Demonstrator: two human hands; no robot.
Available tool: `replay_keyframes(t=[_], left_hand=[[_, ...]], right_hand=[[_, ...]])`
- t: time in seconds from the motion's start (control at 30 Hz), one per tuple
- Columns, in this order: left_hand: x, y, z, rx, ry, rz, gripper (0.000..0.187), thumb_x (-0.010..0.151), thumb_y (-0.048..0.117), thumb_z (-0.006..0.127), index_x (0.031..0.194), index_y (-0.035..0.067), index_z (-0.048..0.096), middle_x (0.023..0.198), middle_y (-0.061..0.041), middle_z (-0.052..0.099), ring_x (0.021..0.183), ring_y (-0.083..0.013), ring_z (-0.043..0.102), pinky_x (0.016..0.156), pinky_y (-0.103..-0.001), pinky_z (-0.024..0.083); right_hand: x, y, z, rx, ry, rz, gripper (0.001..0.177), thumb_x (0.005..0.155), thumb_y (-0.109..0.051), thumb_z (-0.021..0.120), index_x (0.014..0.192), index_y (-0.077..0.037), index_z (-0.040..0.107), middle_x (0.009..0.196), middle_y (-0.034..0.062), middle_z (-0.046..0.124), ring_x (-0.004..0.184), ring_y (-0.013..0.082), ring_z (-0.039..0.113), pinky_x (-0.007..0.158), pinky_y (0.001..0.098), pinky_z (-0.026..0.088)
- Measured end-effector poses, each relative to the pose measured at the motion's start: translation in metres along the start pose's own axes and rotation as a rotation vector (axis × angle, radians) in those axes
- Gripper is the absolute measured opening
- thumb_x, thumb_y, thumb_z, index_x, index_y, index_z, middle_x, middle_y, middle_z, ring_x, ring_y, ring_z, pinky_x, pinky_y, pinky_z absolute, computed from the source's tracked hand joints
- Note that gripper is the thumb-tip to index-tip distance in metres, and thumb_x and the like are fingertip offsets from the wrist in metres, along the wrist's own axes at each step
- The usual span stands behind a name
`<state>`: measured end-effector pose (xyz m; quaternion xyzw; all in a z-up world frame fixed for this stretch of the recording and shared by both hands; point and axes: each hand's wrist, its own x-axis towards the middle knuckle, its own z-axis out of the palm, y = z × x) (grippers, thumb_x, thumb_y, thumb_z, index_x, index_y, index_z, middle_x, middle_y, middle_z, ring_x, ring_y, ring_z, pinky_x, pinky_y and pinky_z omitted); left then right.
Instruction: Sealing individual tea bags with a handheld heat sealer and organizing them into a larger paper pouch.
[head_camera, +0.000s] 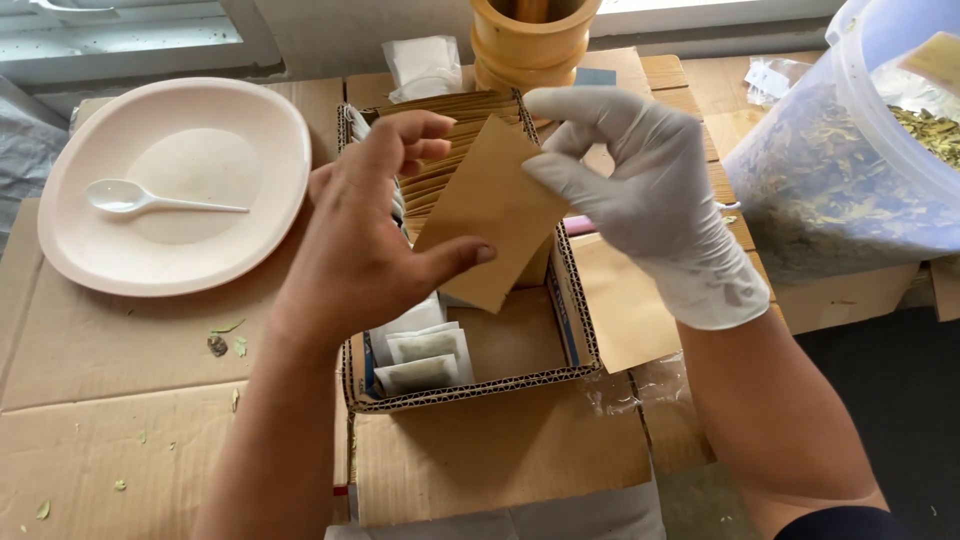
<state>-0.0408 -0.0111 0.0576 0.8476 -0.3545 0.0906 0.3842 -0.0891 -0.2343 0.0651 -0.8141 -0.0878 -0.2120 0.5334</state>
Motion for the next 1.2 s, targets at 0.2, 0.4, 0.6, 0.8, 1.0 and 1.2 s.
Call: replay_keyframes(t=[0.2, 0.4, 0.6, 0.8, 1.0, 1.2], left_hand=[[-0.013, -0.012, 0.018, -0.016, 0.050, 0.061, 0.090, 0.071, 0.066, 0.072, 0.139, 0.013, 0.045, 0.124, -0.007, 0.066, 0.115, -0.0190, 0.063, 0.097, -0.037, 0.029], [-0.016, -0.019, 0.021, -0.157, 0.046, 0.091, 0.079, 0.076, 0.041, 0.086, 0.136, 0.013, 0.044, 0.109, -0.004, 0.064, 0.087, -0.0160, 0.059, 0.087, -0.035, 0.047], [-0.017, -0.016, 0.020, -0.206, 0.086, 0.247, 0.047, 0.090, 0.018, 0.082, 0.130, 0.013, 0.057, 0.116, -0.012, 0.059, 0.107, -0.0256, 0.059, 0.085, -0.035, 0.057], [-0.017, -0.016, 0.021, -0.240, 0.109, 0.242, 0.026, 0.093, 0.010, 0.076, 0.116, 0.007, 0.065, 0.108, -0.011, 0.064, 0.083, -0.0209, 0.063, 0.077, -0.030, 0.057], [-0.017, -0.012, 0.021, -0.210, 0.146, 0.237, 0.009, 0.098, 0.007, 0.068, 0.107, 0.006, 0.066, 0.097, -0.006, 0.068, 0.078, -0.0183, 0.060, 0.071, -0.029, 0.053], [-0.018, -0.014, 0.024, -0.259, 0.160, 0.107, 0.004, 0.096, 0.003, 0.065, 0.098, 0.006, 0.064, 0.088, -0.005, 0.066, 0.074, -0.0146, 0.059, 0.069, -0.026, 0.052]], right_hand=[[-0.007, 0.014, 0.015, -0.042, -0.120, -0.092, 0.040, 0.090, -0.003, 0.076, 0.127, -0.010, 0.064, 0.078, -0.0026, 0.061, 0.077, 0.0060, 0.058, 0.087, 0.0347, 0.062], [-0.007, 0.018, 0.018, 0.038, -0.140, -0.017, 0.042, 0.087, 0.002, 0.074, 0.127, -0.008, 0.066, 0.074, -0.0016, 0.061, 0.071, 0.0046, 0.055, 0.066, 0.0214, 0.047], [-0.006, 0.018, 0.017, 0.019, -0.168, -0.030, 0.044, 0.087, -0.004, 0.081, 0.128, -0.009, 0.065, 0.073, -0.0014, 0.059, 0.065, 0.0047, 0.048, 0.060, 0.0196, 0.042], [-0.006, 0.024, 0.020, 0.106, -0.136, 0.009, 0.043, 0.086, -0.002, 0.080, 0.126, -0.008, 0.066, 0.075, -0.0001, 0.060, 0.073, 0.0073, 0.054, 0.069, 0.0240, 0.045], [-0.004, 0.033, 0.030, 0.102, -0.049, -0.036, 0.043, 0.084, -0.002, 0.081, 0.125, -0.008, 0.067, 0.075, -0.0003, 0.065, 0.071, 0.0041, 0.055, 0.068, 0.0201, 0.042], [-0.004, 0.035, 0.037, 0.165, -0.080, -0.110, 0.037, 0.088, 0.003, 0.077, 0.123, -0.005, 0.065, 0.081, 0.0029, 0.069, 0.079, 0.0089, 0.065, 0.083, 0.0238, 0.053]])
